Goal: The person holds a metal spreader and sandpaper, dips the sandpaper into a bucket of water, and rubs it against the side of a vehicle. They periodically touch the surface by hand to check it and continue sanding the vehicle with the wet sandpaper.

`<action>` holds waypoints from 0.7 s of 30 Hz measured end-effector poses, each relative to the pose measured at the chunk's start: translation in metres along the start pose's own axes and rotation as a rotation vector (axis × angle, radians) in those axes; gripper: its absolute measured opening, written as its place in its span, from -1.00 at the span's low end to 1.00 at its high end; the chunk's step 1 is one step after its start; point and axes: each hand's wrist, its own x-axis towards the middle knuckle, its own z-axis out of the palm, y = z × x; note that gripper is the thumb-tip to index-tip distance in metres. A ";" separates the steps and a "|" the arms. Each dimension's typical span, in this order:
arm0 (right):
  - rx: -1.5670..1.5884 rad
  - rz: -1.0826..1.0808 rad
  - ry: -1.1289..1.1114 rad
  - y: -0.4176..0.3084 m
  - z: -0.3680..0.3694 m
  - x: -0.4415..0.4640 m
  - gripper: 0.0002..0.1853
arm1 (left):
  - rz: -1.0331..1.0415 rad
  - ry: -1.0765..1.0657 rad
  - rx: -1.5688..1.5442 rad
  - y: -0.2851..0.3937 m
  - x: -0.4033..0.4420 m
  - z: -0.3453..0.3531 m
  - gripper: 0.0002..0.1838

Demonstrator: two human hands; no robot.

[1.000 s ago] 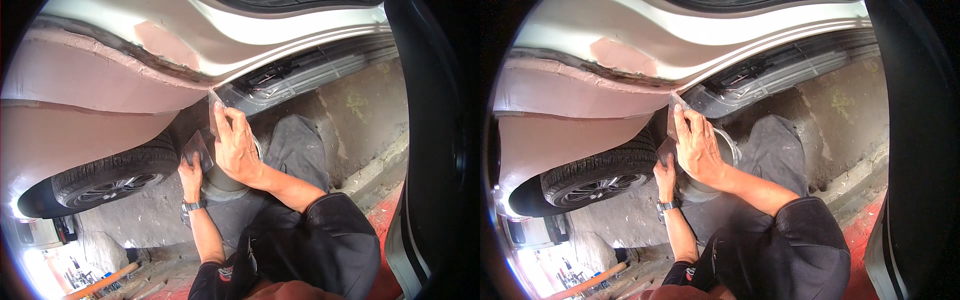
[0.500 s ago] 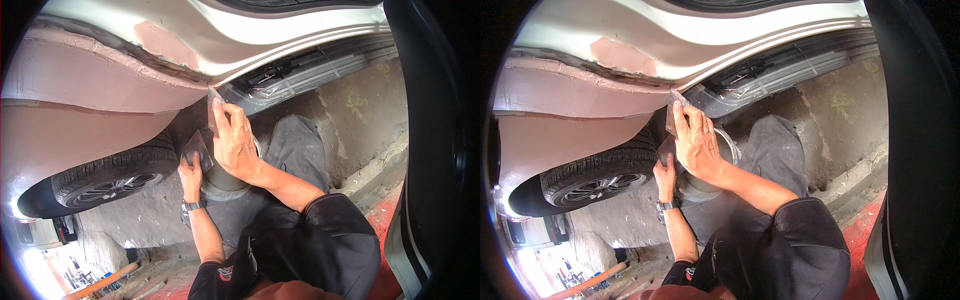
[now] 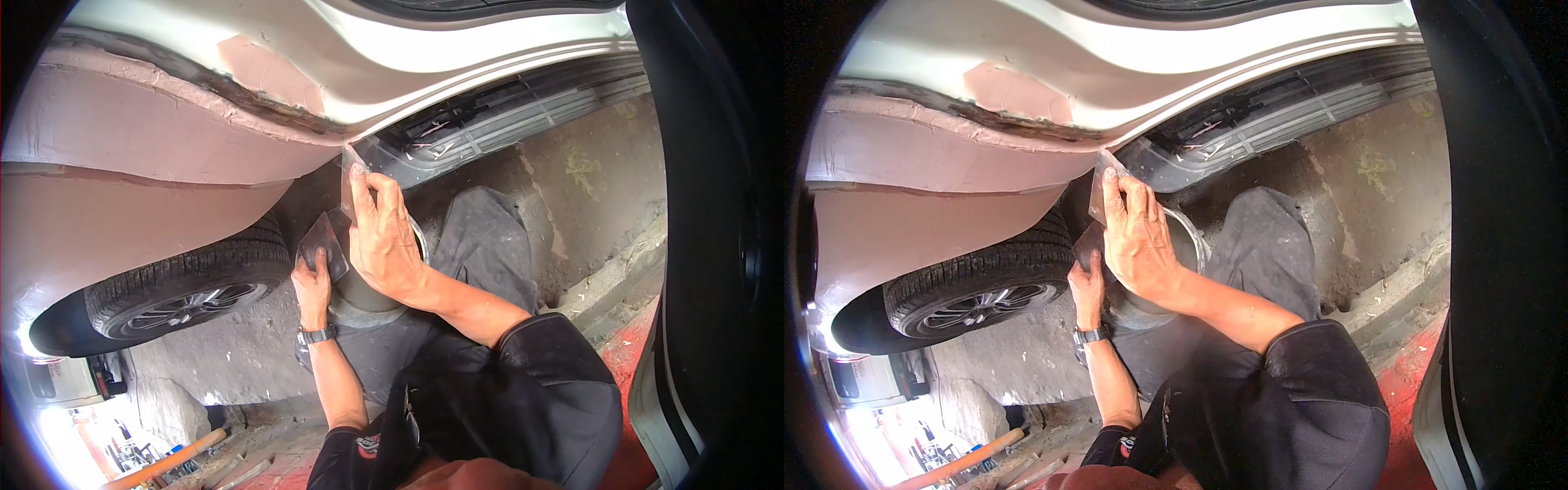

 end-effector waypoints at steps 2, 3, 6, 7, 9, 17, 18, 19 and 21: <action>0.010 -0.008 -0.003 0.000 -0.001 0.001 -0.08 | 0.011 0.008 0.015 -0.003 0.001 0.001 -0.56; 0.014 -0.011 -0.005 0.001 -0.002 0.001 -0.08 | 0.033 0.022 0.015 -0.007 0.002 0.003 -0.55; 0.015 -0.009 -0.020 -0.001 -0.003 0.003 -0.08 | 0.066 0.041 0.029 -0.018 0.003 0.006 -0.54; 0.006 -0.006 -0.021 -0.001 -0.003 0.002 -0.08 | 0.072 0.044 0.036 -0.018 0.003 0.006 -0.54; -0.011 -0.001 -0.023 -0.001 -0.003 0.001 -0.07 | 0.076 0.042 0.014 -0.015 0.002 0.006 -0.54; -0.034 0.010 -0.063 -0.004 -0.009 0.001 -0.11 | 0.051 0.036 0.008 -0.008 0.001 0.004 -0.51; -0.029 0.005 -0.061 -0.004 -0.009 0.002 -0.11 | 0.051 0.038 0.017 -0.007 0.001 0.004 -0.50; -0.029 0.005 -0.066 -0.003 -0.009 0.002 -0.12 | 0.051 0.040 0.026 -0.006 0.001 0.004 -0.50; -0.029 0.004 -0.074 -0.002 -0.009 0.003 -0.13 | 0.039 0.032 0.017 -0.003 0.000 0.003 -0.49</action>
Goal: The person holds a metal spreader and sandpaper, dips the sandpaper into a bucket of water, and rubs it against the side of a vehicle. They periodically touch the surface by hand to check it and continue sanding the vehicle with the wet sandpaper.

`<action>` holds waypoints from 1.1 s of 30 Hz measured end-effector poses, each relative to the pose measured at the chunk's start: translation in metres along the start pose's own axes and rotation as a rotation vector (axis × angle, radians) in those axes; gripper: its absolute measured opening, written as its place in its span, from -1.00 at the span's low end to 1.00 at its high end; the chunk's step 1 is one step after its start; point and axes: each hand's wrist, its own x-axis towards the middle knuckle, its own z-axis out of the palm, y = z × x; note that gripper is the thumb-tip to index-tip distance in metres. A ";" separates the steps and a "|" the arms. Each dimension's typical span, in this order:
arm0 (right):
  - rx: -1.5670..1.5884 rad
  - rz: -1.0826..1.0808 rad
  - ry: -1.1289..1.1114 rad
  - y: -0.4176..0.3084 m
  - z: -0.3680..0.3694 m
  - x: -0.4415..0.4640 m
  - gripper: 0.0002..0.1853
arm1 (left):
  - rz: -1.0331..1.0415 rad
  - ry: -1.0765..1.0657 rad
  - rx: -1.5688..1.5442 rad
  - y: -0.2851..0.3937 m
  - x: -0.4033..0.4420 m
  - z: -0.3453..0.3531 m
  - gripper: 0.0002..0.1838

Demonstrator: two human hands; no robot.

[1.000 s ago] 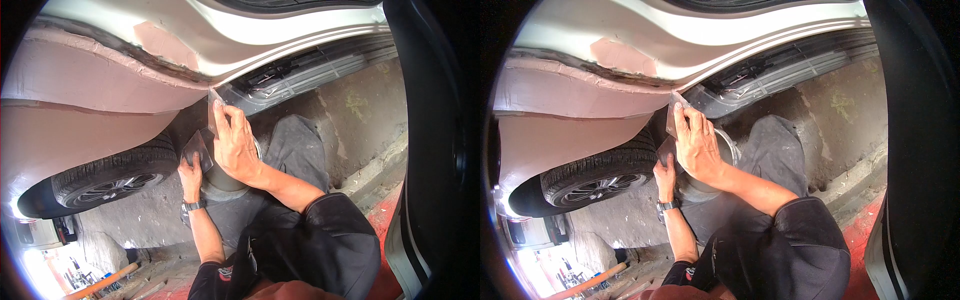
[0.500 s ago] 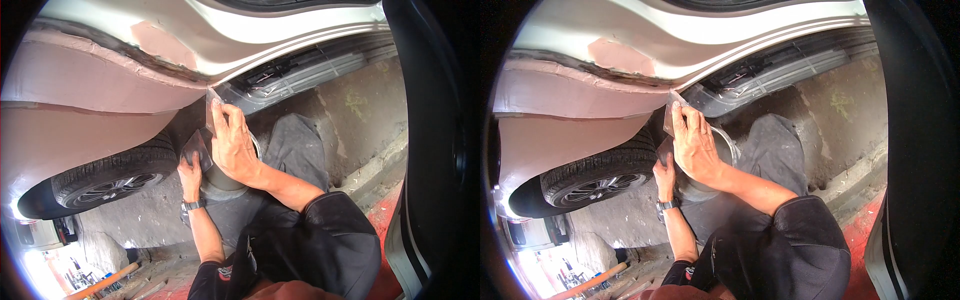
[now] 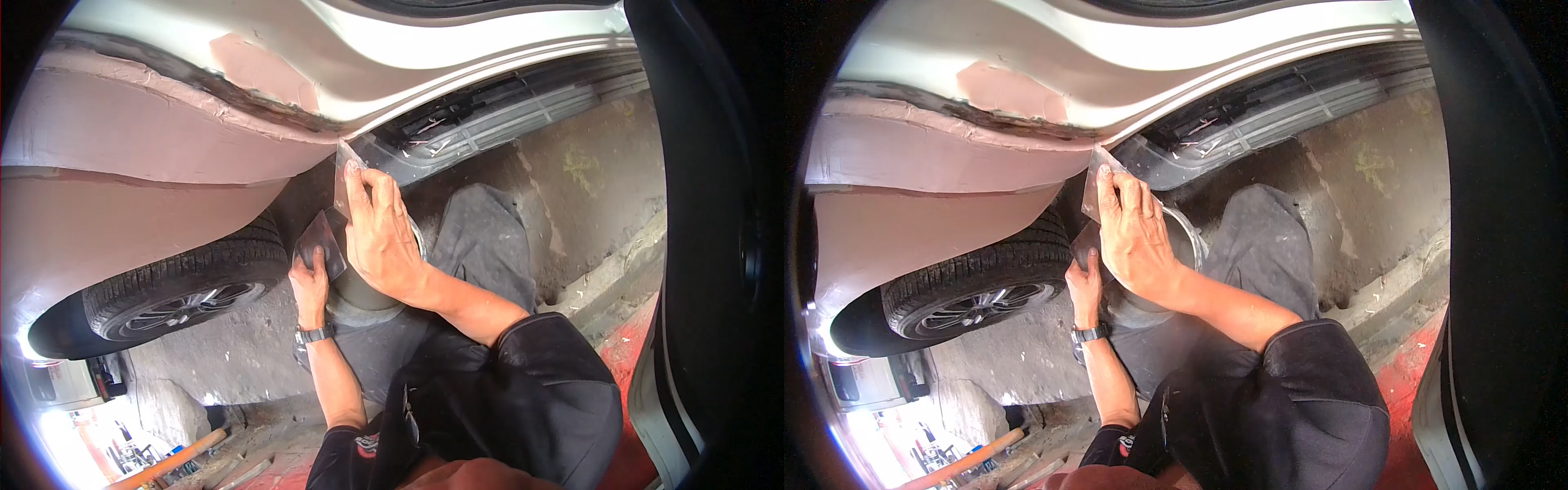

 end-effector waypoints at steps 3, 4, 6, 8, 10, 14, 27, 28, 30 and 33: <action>-0.023 0.023 -0.010 -0.002 -0.002 -0.001 -0.14 | 0.008 0.000 -0.020 0.001 0.000 0.000 -0.49; -0.018 0.021 -0.007 -0.003 -0.003 -0.002 -0.15 | 0.015 0.002 -0.029 0.000 0.000 0.001 -0.49; -0.006 0.016 -0.001 -0.004 -0.005 -0.002 -0.16 | -0.016 -0.006 0.001 -0.003 0.000 0.002 -0.48; 0.004 0.004 -0.006 -0.004 -0.006 0.001 -0.16 | -0.030 -0.010 0.022 -0.007 0.000 0.002 -0.49; -0.004 0.017 -0.012 -0.002 -0.006 0.001 -0.16 | -0.024 -0.011 0.035 -0.009 0.000 0.003 -0.49; -0.038 0.049 -0.011 -0.002 -0.009 -0.001 -0.16 | -0.032 -0.031 0.044 -0.006 0.001 0.002 -0.50; 0.281 -0.174 -0.324 0.035 -0.050 0.028 -0.48 | -0.009 -0.019 -0.023 -0.003 0.002 0.001 -0.57; 0.281 -0.202 -0.337 0.040 -0.048 0.032 -0.49 | -0.014 -0.023 -0.019 -0.002 0.002 0.001 -0.58; 0.310 -0.226 -0.367 0.045 -0.045 0.036 -0.51 | 0.022 -0.011 -0.038 0.000 0.001 0.001 -0.59; 0.293 -0.225 -0.399 0.047 -0.043 0.041 -0.52 | 0.015 -0.018 -0.047 0.000 0.000 0.001 -0.60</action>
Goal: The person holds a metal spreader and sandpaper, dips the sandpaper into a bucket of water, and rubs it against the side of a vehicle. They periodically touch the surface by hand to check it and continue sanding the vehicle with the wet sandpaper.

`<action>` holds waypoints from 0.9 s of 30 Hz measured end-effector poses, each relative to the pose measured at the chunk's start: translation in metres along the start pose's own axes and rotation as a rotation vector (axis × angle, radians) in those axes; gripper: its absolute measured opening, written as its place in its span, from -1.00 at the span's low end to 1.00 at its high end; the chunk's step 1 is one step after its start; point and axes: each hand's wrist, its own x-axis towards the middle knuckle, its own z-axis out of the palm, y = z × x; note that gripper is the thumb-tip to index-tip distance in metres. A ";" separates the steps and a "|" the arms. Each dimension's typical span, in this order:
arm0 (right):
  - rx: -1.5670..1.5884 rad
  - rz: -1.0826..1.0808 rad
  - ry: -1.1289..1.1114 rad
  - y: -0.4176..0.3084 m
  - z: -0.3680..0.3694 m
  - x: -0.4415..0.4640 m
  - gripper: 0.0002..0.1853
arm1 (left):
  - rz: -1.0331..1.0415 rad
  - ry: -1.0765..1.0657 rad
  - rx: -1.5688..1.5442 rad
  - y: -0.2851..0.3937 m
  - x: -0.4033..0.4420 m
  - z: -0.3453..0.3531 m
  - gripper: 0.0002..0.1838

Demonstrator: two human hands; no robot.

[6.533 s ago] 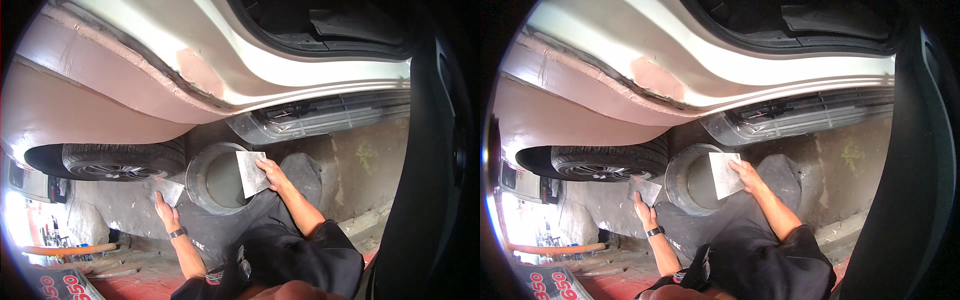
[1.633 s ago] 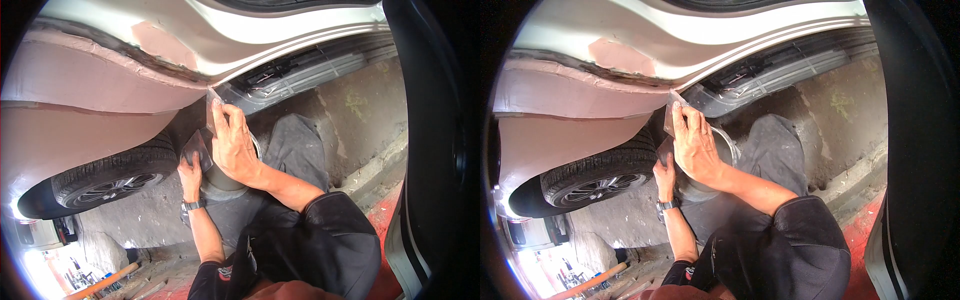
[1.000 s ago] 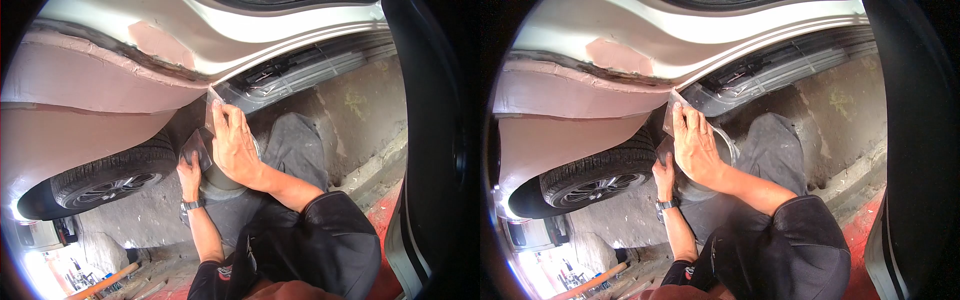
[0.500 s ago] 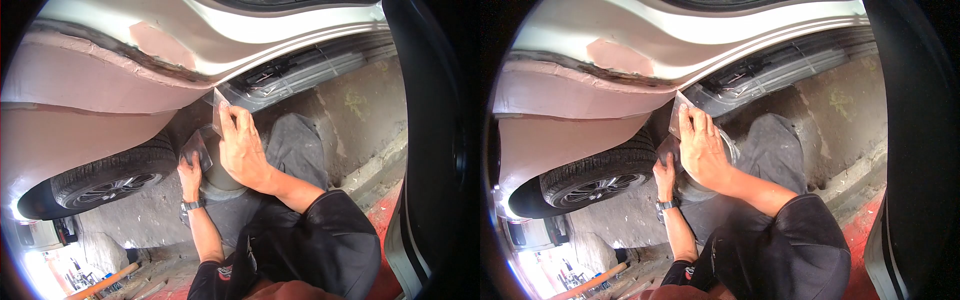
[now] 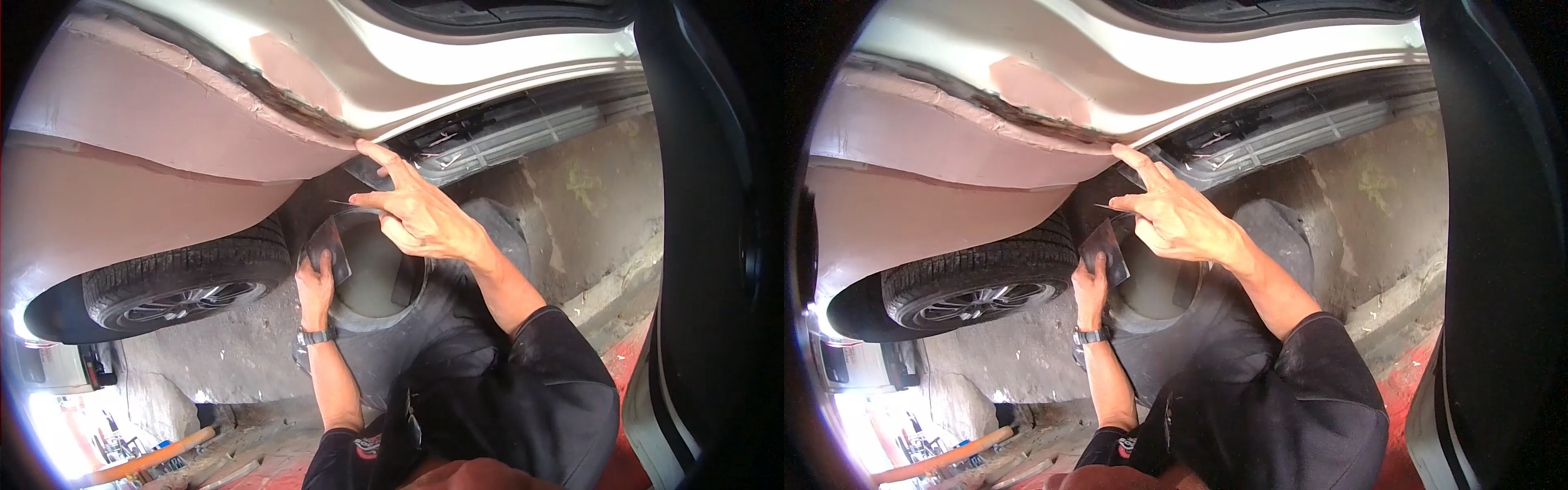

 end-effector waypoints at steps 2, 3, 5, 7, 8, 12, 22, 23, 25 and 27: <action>-0.054 -0.062 0.057 0.005 0.002 0.002 -0.59 | 0.009 0.004 0.006 -0.003 0.000 0.000 -0.61; -0.082 -0.092 0.086 0.006 0.002 0.004 -0.61 | 0.030 0.013 0.011 -0.004 0.000 0.001 -0.62; -0.160 0.027 -0.002 -0.002 -0.006 0.001 -0.59 | 0.043 0.015 0.006 -0.005 0.000 0.002 -0.63; -0.226 0.140 -0.028 -0.014 -0.013 -0.004 -0.59 | 0.023 0.003 -0.013 0.002 -0.001 0.000 -0.64; -0.253 0.193 -0.009 -0.019 -0.016 -0.008 -0.60 | 0.014 -0.003 -0.004 0.002 -0.001 0.000 -0.65; -0.234 0.203 -0.010 -0.019 -0.020 -0.020 -0.61 | 0.024 -0.002 0.010 0.000 0.000 0.000 -0.66; -0.213 0.053 -0.055 -0.003 0.000 -0.013 -0.62 | 0.021 -0.006 0.005 -0.002 -0.001 0.002 -0.65; -0.213 0.089 -0.078 -0.010 0.000 -0.019 -0.62 | 0.050 0.001 0.012 -0.006 0.000 0.002 -0.64; -0.195 0.093 -0.129 -0.016 -0.001 -0.028 -0.62 | 0.105 0.012 0.026 -0.011 0.000 0.003 -0.61; -0.190 0.065 -0.092 -0.012 0.004 -0.032 -0.62 | 0.067 -0.023 0.044 -0.013 0.001 0.002 -0.61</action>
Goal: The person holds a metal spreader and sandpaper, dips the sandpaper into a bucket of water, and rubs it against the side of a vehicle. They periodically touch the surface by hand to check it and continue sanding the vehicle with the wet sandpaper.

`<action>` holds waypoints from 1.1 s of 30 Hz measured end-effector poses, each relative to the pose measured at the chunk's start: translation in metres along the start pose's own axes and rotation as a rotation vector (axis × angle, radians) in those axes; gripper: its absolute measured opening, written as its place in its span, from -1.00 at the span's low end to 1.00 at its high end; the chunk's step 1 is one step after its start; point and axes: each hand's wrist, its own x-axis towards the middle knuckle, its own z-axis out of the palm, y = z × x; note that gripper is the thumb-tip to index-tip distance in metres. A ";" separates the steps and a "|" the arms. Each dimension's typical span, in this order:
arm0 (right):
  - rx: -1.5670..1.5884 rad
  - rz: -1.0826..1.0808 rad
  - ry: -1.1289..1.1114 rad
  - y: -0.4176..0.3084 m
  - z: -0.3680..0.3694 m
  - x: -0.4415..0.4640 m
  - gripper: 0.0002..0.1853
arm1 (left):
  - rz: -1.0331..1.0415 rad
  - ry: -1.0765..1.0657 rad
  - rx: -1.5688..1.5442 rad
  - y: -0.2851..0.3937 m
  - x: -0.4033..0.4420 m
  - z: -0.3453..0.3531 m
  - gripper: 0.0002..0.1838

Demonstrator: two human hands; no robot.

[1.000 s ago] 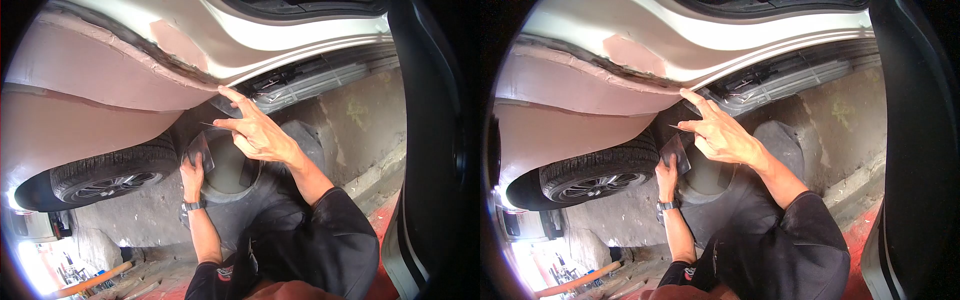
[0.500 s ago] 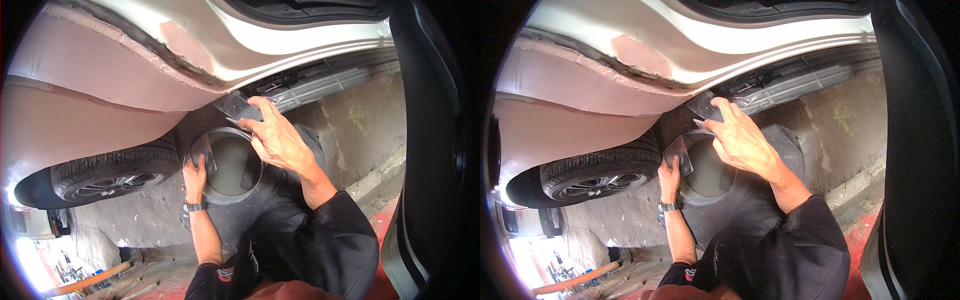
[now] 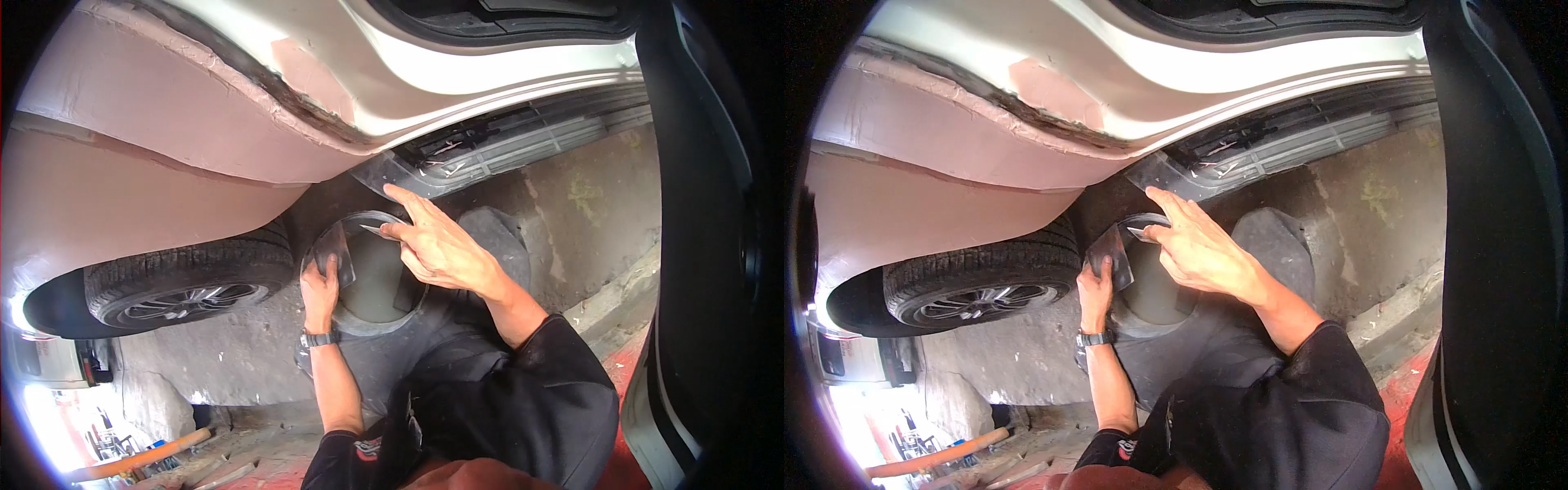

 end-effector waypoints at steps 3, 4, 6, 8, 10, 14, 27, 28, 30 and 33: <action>-0.005 -0.030 0.079 0.007 0.008 0.001 -0.64 | -0.008 -0.001 -0.010 0.006 -0.001 0.000 -0.62; -0.008 -0.043 0.109 0.009 0.009 0.003 -0.65 | -0.004 0.012 -0.018 0.009 -0.001 0.000 -0.62; 0.036 -0.061 0.066 0.010 0.009 0.004 -0.68 | -0.031 -0.019 -0.003 0.008 -0.002 -0.001 -0.62; 0.130 -0.068 0.028 0.011 0.007 0.007 -0.70 | 0.017 0.019 -0.035 0.011 -0.002 -0.002 -0.65; 0.271 -0.043 -0.008 0.012 0.009 0.001 -0.72 | 0.012 0.033 -0.001 -0.001 -0.002 0.002 -0.62; 0.475 0.193 -0.121 0.016 0.006 -0.004 -0.72 | -0.068 -0.010 0.051 0.008 -0.003 -0.006 -0.56; 1.991 1.021 -0.224 0.025 0.114 -0.071 -0.69 | -0.034 0.148 -0.155 0.019 -0.009 -0.004 -0.56; 1.984 1.039 -0.249 0.016 0.118 -0.067 -0.69 | -0.058 0.170 -0.178 0.033 -0.011 -0.007 -0.54; 2.005 1.071 -0.301 0.001 0.128 -0.062 -0.69 | -0.072 0.212 -0.212 0.014 -0.014 0.011 -0.60; 1.914 1.064 -0.360 -0.011 0.133 -0.057 -0.70 | -0.151 0.226 -0.207 0.015 -0.016 0.008 -0.53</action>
